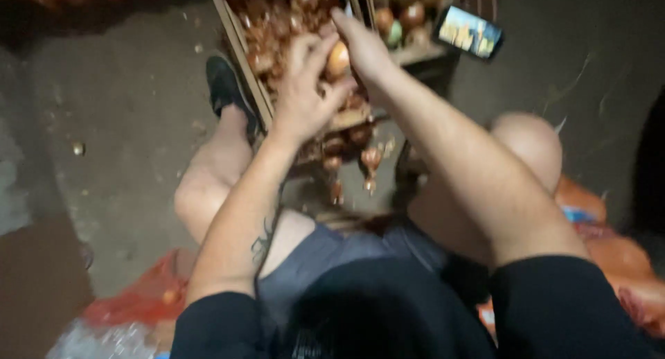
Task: Peel the outer dry skin off of onions by hand
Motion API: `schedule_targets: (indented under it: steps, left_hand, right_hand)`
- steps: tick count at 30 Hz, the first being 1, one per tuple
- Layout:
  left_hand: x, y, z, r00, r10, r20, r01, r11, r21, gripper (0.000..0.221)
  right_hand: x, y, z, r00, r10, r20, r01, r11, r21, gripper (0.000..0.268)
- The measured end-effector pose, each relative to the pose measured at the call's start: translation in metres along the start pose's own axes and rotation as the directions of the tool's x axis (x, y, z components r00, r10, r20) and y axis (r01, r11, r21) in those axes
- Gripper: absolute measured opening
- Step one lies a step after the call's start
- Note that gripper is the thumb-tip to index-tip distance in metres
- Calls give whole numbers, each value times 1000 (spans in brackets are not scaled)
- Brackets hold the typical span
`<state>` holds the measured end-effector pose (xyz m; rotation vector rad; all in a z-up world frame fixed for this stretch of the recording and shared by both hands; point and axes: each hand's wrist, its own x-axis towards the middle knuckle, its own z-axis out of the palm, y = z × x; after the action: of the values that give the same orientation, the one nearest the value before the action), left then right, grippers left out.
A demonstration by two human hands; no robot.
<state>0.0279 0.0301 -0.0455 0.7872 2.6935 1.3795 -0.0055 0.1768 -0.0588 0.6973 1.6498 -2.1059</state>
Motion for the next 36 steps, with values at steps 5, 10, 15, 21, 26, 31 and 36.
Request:
schedule_targets:
  steps: [5, 10, 15, 21, 26, 31, 36]
  left_hand:
    - [2, 5, -18, 998, -37, 60, 43, 993, -107, 65]
    - [2, 8, -28, 984, -175, 7, 168, 929, -330, 50]
    - [3, 5, -29, 946, -325, 19, 292, 821, -491, 74]
    - [3, 8, -28, 915, -403, 10, 351, 785, -510, 62]
    - [1, 5, -35, 958, -262, -113, 212, 919, -333, 29]
    - [0, 8, -37, 949, -314, 20, 290, 849, -441, 50]
    - [0, -2, -34, 938, -347, 12, 291, 767, -572, 33]
  right_hand:
    - [-6, 8, -11, 996, 4, 87, -8, 999, 46, 34]
    - [-17, -1, -16, 916, -257, 306, 333, 915, -226, 37]
    - [-40, -16, -11, 886, -197, 419, 324, 910, -257, 50]
    - [-36, -8, -20, 731, -432, 528, 604, 770, -206, 53]
    - [-50, -23, -17, 720, -537, 440, 694, 570, -440, 50]
    - [-49, -25, -18, 626, -625, 467, 770, 396, -501, 53]
    - [-50, -25, -20, 507, -712, 486, 822, 230, -521, 49]
